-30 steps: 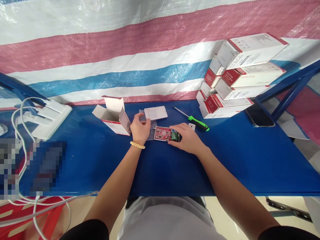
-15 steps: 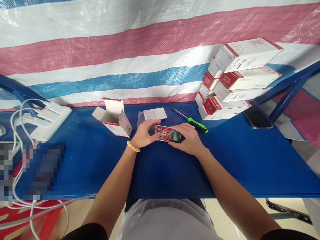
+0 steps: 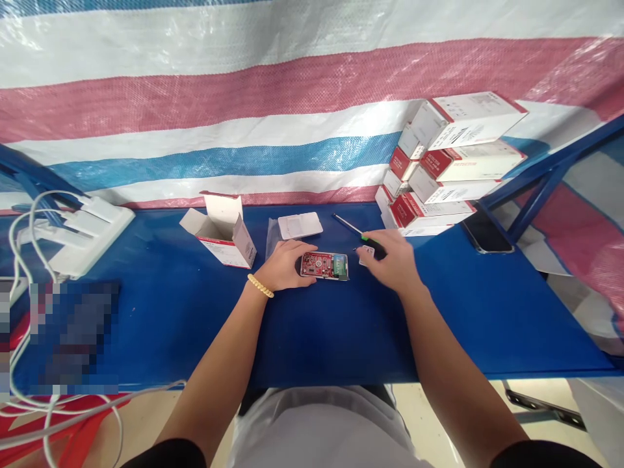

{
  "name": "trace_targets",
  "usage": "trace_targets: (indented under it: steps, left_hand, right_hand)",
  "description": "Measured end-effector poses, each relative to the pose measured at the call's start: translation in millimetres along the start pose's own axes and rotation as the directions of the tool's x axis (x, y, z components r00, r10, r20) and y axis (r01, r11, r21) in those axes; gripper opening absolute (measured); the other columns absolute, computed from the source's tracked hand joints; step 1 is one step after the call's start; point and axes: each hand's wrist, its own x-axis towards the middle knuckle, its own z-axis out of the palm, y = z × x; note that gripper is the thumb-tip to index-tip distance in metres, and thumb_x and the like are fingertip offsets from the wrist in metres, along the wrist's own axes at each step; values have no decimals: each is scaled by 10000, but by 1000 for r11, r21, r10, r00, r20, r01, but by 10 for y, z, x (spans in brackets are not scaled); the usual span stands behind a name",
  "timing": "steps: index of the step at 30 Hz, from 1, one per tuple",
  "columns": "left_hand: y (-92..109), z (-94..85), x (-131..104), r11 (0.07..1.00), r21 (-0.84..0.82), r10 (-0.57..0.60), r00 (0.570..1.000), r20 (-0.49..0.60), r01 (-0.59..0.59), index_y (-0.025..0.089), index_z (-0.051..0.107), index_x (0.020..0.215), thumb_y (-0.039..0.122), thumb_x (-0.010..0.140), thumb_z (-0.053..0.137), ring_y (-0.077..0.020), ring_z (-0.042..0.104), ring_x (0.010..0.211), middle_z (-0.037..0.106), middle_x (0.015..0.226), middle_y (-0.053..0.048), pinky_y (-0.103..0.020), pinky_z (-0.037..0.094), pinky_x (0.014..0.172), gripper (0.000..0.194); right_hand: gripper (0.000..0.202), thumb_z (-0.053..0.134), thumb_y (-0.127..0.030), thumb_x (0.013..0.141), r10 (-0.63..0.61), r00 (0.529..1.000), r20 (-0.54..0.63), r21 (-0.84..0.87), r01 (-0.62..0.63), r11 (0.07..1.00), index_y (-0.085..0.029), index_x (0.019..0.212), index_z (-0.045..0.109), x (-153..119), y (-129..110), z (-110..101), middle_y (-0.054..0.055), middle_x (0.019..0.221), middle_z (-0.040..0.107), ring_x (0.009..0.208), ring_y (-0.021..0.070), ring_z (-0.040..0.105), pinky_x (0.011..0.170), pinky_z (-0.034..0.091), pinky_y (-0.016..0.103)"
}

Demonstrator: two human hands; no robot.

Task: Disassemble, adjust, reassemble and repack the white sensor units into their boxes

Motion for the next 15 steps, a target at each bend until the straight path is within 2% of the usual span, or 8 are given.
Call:
trace_targets:
  steps: [2,3,5,7,9,11,13,15]
  left_hand:
    - [-18,1,6,1000,-2,-13,1000,27,13,189,563,1286,436,671,757,-326,546,1204,626,1269,-121,-490,377,1030,691]
    - [-27,3,10,1000,-3,-18,999,38,18,187,562,1289,438,672,755,-329,545,1203,626,1269,-123,-497,373,1032,694]
    - [-39,10,19,1000,-7,-27,998,49,27,179,561,1296,445,678,750,-331,546,1197,629,1263,-127,-507,365,1036,698]
    - [-43,14,27,999,-13,-40,998,53,41,172,561,1297,451,681,748,-330,544,1196,632,1261,-126,-509,365,1035,701]
    - [-39,12,35,998,-13,-57,997,53,58,173,568,1289,448,678,749,-328,538,1203,634,1264,-119,-508,364,1037,695]
    - [-29,6,43,997,-5,-74,996,51,74,179,580,1277,442,673,751,-325,533,1212,633,1270,-110,-504,358,1047,681]
    - [-18,3,52,996,6,-85,995,50,85,182,584,1276,438,673,751,-319,531,1219,628,1280,-106,-490,358,1056,676]
    - [-13,9,62,996,15,-93,995,43,92,173,579,1285,437,683,746,-311,531,1224,620,1293,-109,-474,364,1061,678]
  right_hand:
    - [241,662,-322,780,138,987,-80,-140,-148,979,-194,979,708,-12,209,-91,109,892,709,890,305,654,782,542,491]
    - [262,680,-338,754,203,978,-56,-187,-210,960,-183,963,713,-24,313,-128,109,866,707,858,307,654,757,539,488]
    - [290,709,-376,718,315,947,65,-212,-295,932,-156,907,722,-48,477,-181,105,797,702,749,276,650,679,526,438]
    - [278,718,-388,712,397,893,213,-218,-352,910,-139,836,724,-46,549,-214,102,730,691,657,232,633,613,491,383]
    - [219,729,-346,705,477,820,317,-265,-406,875,-141,783,722,-8,531,-242,103,695,682,631,224,624,586,464,367]
    - [161,736,-290,692,545,763,349,-322,-448,834,-159,784,721,58,461,-280,102,715,687,669,248,635,608,472,384]
    - [188,710,-309,722,523,771,363,-296,-436,850,-172,851,725,135,382,-331,100,778,701,746,263,656,676,496,401]
    - [238,684,-335,745,486,824,293,-247,-426,871,-167,910,722,221,316,-381,96,823,707,800,273,668,729,511,418]
